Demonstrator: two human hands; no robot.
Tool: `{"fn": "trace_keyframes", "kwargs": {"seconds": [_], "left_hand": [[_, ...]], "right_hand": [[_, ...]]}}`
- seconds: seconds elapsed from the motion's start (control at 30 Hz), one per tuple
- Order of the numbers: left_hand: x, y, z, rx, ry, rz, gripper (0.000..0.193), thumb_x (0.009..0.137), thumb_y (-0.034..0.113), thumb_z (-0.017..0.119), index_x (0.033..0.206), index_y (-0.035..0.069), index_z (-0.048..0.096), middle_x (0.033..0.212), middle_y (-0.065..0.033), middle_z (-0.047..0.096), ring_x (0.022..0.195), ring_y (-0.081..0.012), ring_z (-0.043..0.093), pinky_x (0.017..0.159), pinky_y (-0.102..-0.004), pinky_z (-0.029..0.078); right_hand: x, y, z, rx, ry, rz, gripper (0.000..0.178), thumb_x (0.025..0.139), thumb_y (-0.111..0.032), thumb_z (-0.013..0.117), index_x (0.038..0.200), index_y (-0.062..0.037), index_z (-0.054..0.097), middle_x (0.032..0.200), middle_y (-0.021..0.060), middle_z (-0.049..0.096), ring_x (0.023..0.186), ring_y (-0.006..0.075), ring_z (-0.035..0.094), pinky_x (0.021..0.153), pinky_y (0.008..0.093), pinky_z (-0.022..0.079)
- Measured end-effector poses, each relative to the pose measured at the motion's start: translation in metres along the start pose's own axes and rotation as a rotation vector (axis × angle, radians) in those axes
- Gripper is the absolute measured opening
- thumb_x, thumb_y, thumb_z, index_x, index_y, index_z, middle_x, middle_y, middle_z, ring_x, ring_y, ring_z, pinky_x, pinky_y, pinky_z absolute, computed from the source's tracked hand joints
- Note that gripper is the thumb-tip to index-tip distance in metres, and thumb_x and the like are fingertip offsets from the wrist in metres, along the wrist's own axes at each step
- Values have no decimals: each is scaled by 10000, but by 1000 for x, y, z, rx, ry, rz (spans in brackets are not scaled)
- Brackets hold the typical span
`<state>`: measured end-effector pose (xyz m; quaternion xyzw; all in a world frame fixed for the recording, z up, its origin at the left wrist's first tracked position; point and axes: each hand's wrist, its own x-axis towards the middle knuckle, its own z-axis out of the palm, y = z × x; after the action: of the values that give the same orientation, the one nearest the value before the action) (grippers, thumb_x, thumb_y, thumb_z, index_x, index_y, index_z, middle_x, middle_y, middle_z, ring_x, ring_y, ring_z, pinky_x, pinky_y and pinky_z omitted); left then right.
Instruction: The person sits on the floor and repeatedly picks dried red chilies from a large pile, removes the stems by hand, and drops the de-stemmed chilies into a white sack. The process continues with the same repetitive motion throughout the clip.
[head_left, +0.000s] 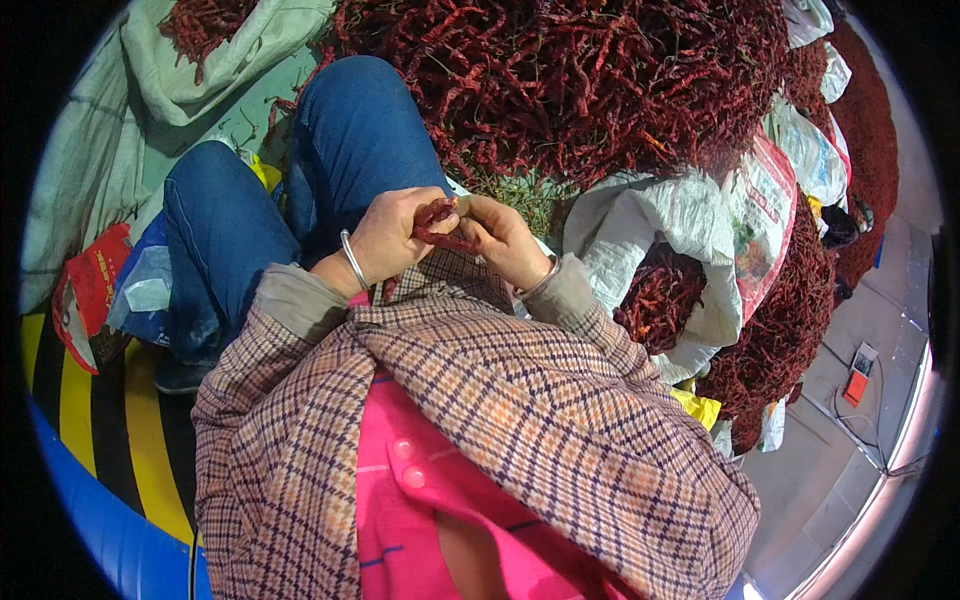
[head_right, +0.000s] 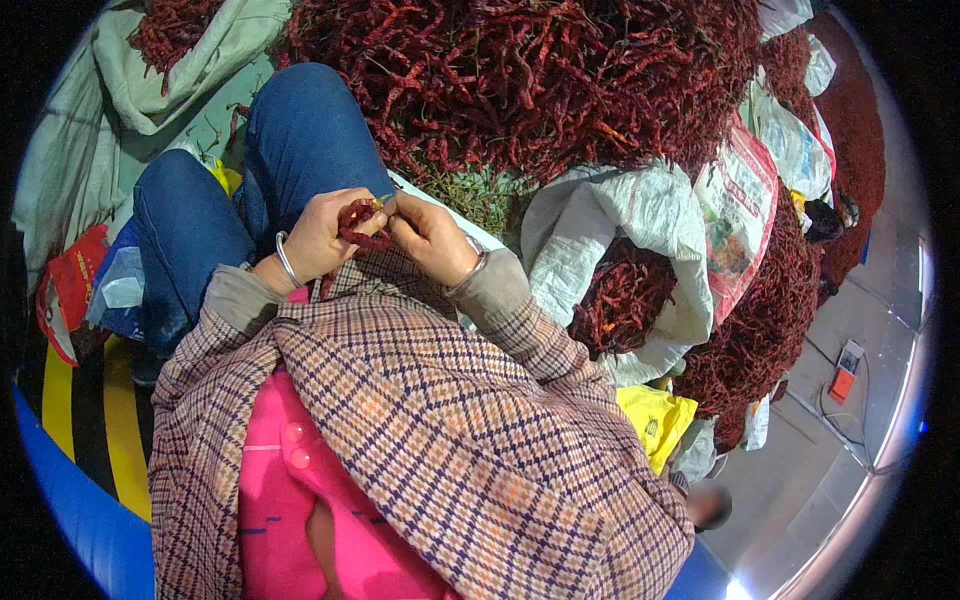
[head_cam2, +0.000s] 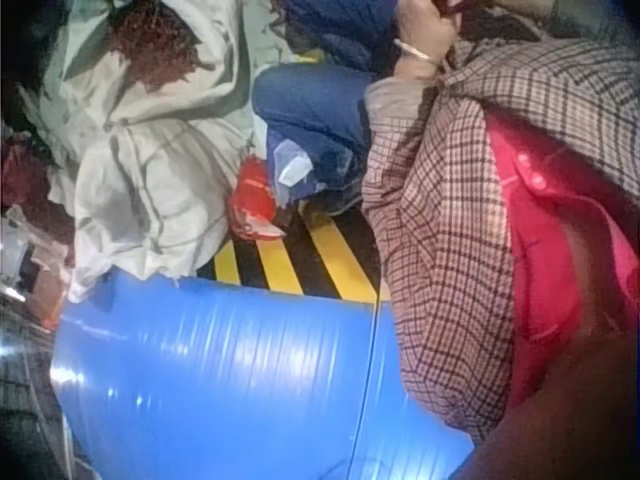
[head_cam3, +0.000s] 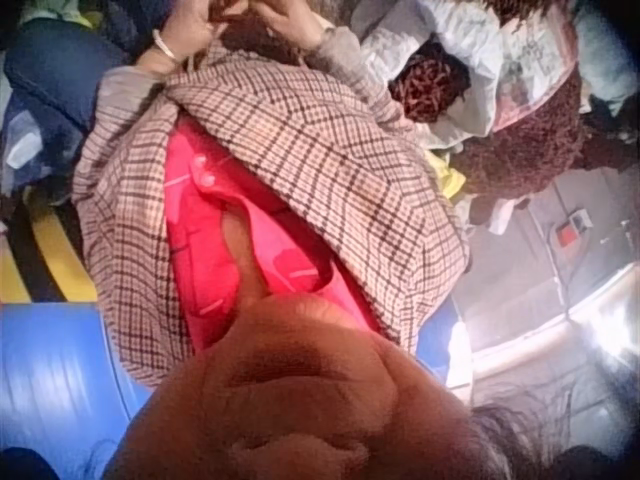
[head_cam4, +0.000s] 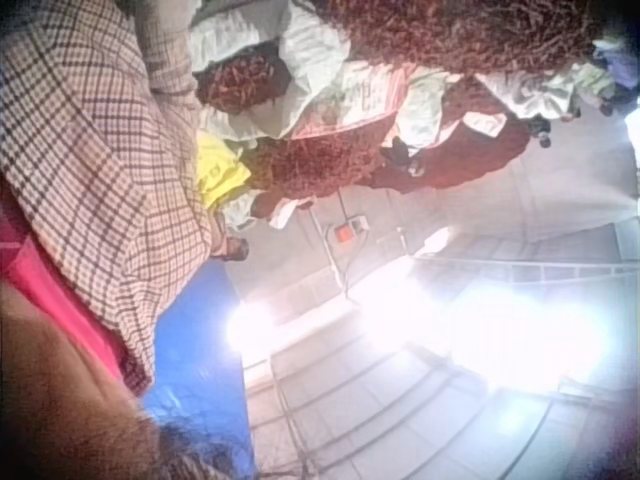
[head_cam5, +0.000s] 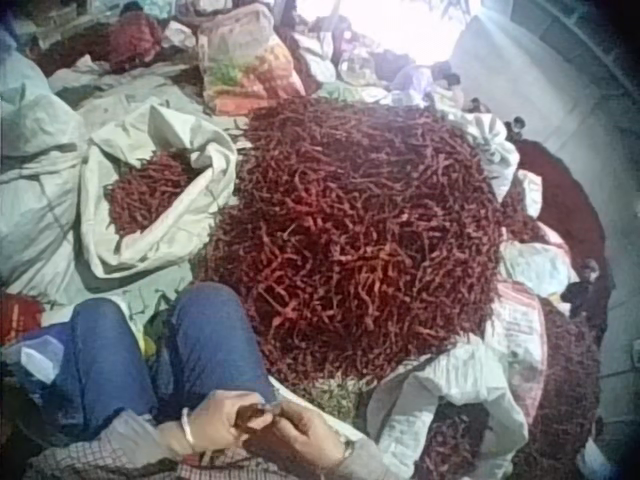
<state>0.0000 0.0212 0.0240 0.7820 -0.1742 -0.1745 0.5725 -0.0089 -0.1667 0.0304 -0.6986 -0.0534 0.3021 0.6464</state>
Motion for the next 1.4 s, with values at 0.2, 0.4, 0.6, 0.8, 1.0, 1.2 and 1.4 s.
{"fn": "trace_keyframes", "kwargs": {"seconds": [0.2, 0.4, 0.6, 0.8, 1.0, 1.2, 1.4], "left_hand": [[-5, -15, 6, -473, -75, -178, 111, 867, 145, 602, 856, 35, 588, 674, 3, 563, 562, -67, 505, 529, -218, 416], [-8, -9, 7, -697, 8, -358, 119, 886, 175, 581, 853, 61, 588, 659, 13, 561, 533, -40, 499, 483, -180, 408], [-10, -19, 2, -693, 35, -411, 133, 863, 173, 588, 815, 50, 600, 679, -6, 579, 539, -43, 500, 498, -182, 393], [-7, -23, -2, -828, 67, -424, 140, 858, 151, 581, 943, 41, 591, 786, -31, 606, 611, -68, 541, 571, -207, 448], [6, -17, 3, -931, 77, -529, 171, 855, 145, 593, 965, 15, 598, 830, -64, 630, 660, -95, 574, 602, -220, 472], [6, -20, 7, -781, 45, -532, 240, 852, 212, 641, 993, 18, 620, 797, -20, 626, 665, -75, 567, 632, -205, 458], [-1, -11, 5, -754, 160, -547, 162, 844, 186, 646, 920, 47, 611, 802, -6, 620, 703, -81, 577, 662, -218, 461]], "right_hand": [[18, 38, 4, -316, 215, -48, 132, 821, -47, 496, 916, 2, 574, 771, 123, 609, 703, 229, 587, 661, 319, 478], [20, 128, -77, -979, 285, 311, 245, 862, -208, 505, 1015, -37, 591, 869, 198, 633, 816, 378, 607, 702, 441, 488], [57, 126, -68, -1054, 226, 87, 286, 857, -230, 541, 1052, -23, 566, 1050, 209, 545, 919, 369, 575, 758, 433, 484], [85, 150, -62, -1018, 282, 112, 349, 755, -235, 662, 1025, -31, 580, 1003, 197, 561, 877, 346, 585, 752, 405, 482], [32, 107, -77, 35, 240, 219, 209, 884, -184, 569, 909, 19, 526, 750, 79, 596, 569, 131, 560, 541, 275, 460], [-7, 28, -22, 769, 140, 350, 97, 917, -144, 514, 900, -63, 565, 776, 31, 602, 647, 109, 537, 590, 216, 439], [-1, 16, -3, 544, -154, 256, 134, 916, -172, 541, 973, -52, 558, 813, 45, 614, 689, 118, 574, 631, 231, 463]]}}
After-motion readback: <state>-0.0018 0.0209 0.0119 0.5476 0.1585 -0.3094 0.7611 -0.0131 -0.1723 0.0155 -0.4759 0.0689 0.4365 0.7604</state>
